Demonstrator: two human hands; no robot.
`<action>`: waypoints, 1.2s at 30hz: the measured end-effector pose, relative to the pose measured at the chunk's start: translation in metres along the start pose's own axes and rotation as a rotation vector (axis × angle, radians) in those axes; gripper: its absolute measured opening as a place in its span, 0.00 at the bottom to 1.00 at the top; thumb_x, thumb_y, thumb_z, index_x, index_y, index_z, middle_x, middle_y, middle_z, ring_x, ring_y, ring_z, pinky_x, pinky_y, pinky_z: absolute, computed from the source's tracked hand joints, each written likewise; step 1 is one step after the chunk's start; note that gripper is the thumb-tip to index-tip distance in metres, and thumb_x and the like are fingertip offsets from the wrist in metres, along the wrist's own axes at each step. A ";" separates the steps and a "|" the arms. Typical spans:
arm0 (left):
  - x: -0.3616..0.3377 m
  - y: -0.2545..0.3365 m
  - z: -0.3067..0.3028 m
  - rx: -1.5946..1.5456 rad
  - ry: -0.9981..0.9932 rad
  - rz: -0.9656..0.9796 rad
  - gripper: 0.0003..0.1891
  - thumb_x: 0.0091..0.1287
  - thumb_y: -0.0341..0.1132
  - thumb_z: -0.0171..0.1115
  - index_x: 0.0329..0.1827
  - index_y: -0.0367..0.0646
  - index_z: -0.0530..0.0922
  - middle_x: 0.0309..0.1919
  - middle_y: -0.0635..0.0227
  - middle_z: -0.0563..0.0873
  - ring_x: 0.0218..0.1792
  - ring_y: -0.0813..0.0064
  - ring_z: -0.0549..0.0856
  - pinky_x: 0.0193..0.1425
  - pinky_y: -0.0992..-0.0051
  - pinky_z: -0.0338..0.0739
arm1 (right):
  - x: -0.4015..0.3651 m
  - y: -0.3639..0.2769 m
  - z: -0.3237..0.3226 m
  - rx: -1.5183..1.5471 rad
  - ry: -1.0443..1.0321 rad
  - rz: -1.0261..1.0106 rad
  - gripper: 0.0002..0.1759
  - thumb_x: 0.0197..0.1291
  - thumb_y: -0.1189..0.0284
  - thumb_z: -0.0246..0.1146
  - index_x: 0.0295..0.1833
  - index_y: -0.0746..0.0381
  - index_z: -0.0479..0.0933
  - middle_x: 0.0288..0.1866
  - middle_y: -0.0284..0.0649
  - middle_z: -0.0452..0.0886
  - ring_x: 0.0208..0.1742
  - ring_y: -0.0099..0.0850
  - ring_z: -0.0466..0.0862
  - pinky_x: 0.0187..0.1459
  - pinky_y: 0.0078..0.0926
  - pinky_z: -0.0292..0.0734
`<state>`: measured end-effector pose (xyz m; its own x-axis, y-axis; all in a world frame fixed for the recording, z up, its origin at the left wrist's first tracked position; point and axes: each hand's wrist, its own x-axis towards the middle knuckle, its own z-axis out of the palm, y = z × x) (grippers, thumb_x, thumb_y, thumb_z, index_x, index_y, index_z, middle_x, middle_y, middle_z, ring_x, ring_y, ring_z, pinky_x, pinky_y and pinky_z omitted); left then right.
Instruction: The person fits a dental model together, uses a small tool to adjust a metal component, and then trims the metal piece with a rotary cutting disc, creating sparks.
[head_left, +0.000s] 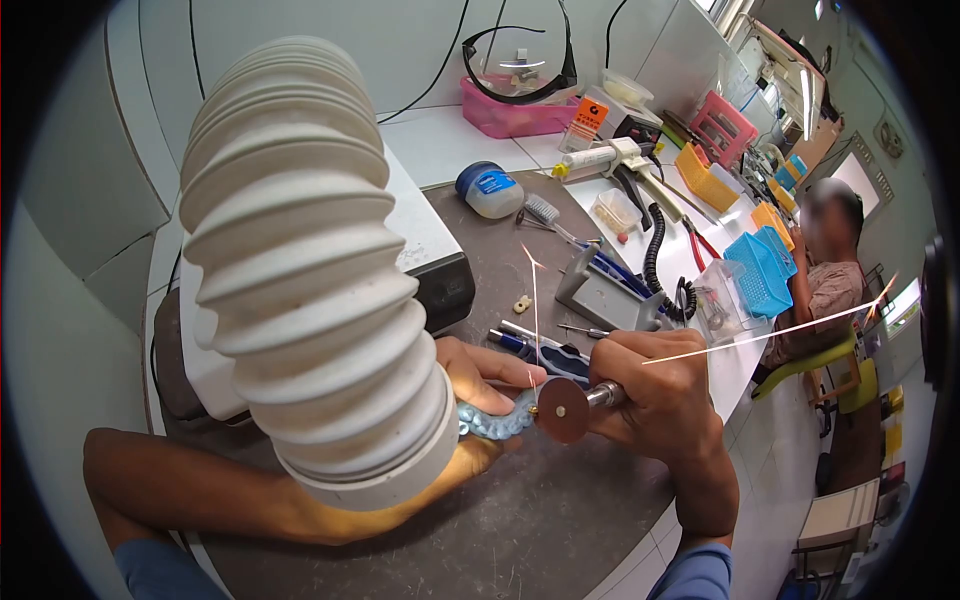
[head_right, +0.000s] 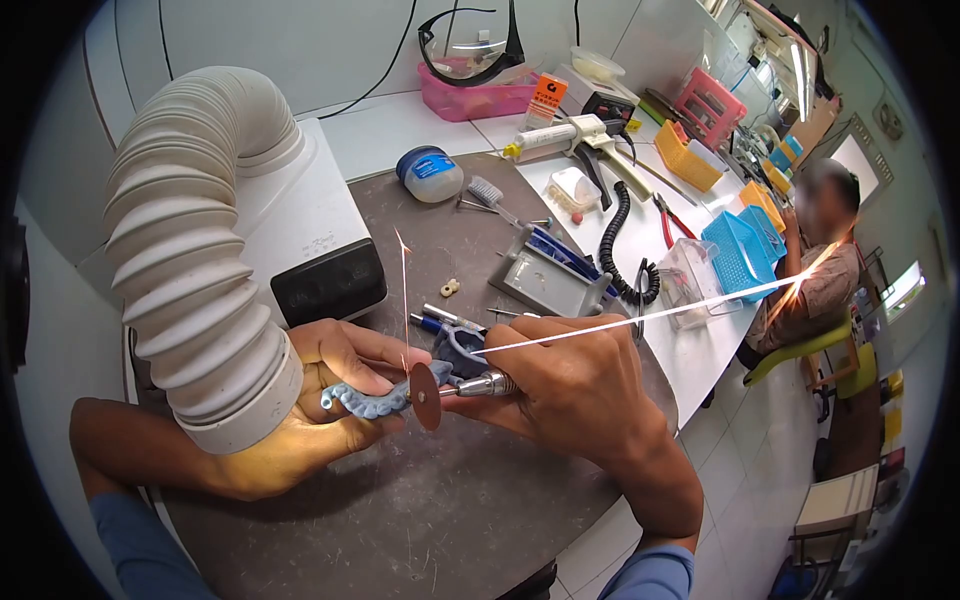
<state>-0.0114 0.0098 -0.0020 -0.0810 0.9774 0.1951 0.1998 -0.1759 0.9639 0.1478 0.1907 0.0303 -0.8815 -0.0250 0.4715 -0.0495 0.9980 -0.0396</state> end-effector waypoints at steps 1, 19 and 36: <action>-0.002 -0.002 0.003 -0.035 0.116 0.141 0.15 0.66 0.22 0.66 0.51 0.42 0.71 0.54 0.61 0.82 0.56 0.76 0.83 0.62 0.79 0.76 | 0.000 0.000 0.000 0.002 0.004 -0.003 0.28 0.44 0.50 0.78 0.21 0.56 0.68 0.15 0.29 0.70 0.14 0.27 0.76 0.16 0.28 0.65; 0.002 -0.001 -0.001 -0.065 0.086 -0.009 0.09 0.64 0.24 0.67 0.46 0.40 0.80 0.56 0.62 0.82 0.53 0.77 0.84 0.57 0.81 0.76 | 0.000 0.001 0.001 0.005 -0.005 0.012 0.29 0.45 0.48 0.77 0.21 0.56 0.68 0.15 0.29 0.70 0.15 0.26 0.76 0.16 0.28 0.63; 0.000 -0.006 0.003 -0.090 0.120 0.050 0.13 0.63 0.23 0.67 0.51 0.41 0.80 0.54 0.62 0.84 0.51 0.77 0.84 0.55 0.82 0.76 | -0.001 0.001 0.002 0.005 0.005 0.023 0.28 0.45 0.48 0.77 0.21 0.55 0.68 0.15 0.29 0.70 0.15 0.25 0.76 0.16 0.29 0.62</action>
<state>-0.0096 0.0109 -0.0083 -0.1902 0.9473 0.2578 0.1184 -0.2386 0.9639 0.1474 0.1911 0.0285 -0.8803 -0.0013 0.4745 -0.0310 0.9980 -0.0547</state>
